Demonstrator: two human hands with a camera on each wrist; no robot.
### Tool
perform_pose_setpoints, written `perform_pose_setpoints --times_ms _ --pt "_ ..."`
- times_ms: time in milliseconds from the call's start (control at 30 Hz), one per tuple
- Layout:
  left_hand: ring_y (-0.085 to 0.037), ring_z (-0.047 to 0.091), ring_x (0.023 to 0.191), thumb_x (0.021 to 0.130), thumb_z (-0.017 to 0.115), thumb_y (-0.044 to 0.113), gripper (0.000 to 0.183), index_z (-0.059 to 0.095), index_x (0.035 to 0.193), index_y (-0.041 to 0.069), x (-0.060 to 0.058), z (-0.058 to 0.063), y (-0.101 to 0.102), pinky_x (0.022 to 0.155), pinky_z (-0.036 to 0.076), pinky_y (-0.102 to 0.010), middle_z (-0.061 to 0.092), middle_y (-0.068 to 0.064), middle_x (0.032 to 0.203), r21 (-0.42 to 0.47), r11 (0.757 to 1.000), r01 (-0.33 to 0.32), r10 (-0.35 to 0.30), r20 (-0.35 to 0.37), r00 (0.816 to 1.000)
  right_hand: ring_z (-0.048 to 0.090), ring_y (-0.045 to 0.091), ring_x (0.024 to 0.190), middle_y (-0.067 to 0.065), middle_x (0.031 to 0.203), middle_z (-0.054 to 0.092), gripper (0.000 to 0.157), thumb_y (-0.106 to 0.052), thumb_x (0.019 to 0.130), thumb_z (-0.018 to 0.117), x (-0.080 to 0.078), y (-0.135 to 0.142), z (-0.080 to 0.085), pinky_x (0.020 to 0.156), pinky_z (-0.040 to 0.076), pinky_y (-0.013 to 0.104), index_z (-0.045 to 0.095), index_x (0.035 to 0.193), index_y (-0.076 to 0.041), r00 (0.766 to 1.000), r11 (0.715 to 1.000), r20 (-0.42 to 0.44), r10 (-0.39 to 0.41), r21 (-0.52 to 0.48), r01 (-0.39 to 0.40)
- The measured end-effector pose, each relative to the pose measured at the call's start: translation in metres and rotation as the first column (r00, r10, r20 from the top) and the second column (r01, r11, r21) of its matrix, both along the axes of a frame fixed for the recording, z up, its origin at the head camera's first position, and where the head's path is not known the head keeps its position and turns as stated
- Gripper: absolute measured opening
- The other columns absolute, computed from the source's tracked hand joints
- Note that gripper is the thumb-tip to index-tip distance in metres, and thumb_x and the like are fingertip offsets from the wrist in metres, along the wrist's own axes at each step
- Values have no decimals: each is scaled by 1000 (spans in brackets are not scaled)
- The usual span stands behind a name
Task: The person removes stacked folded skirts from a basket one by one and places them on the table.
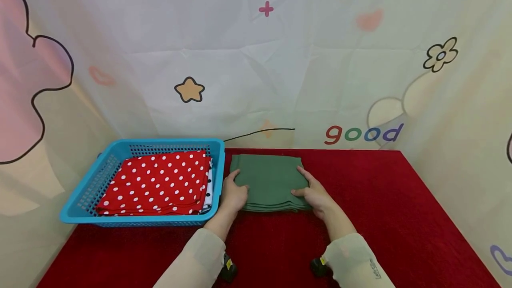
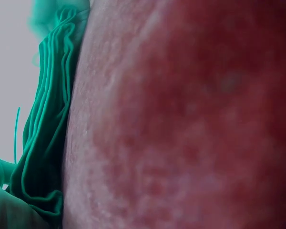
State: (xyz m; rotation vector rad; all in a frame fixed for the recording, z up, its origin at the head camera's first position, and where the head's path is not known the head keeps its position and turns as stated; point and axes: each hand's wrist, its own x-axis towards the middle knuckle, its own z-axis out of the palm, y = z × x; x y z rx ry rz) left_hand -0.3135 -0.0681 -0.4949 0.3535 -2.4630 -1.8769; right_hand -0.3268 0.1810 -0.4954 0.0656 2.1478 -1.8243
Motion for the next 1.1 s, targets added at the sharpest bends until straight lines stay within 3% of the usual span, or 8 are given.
perform_pose_setpoints --times_ms 700,1100 --pt "-41 36 148 97 63 1 61 44 155 3 1 -6 0 121 32 -60 38 -24 160 -78 996 30 -29 8 1000 8 41 157 16 174 1 88 -1 95 62 3 1 -3 126 16 63 20 167 -29 1000 1000 23 17 8 -18" --pt "-40 35 147 98 58 3 65 36 159 5 7 3 3 120 35 -56 31 -24 162 -105 993 61 -60 10 998 8 40 158 15 175 1 87 -4 94 65 14 -2 13 127 15 62 21 167 -23 999 1000 41 -21 14 21"
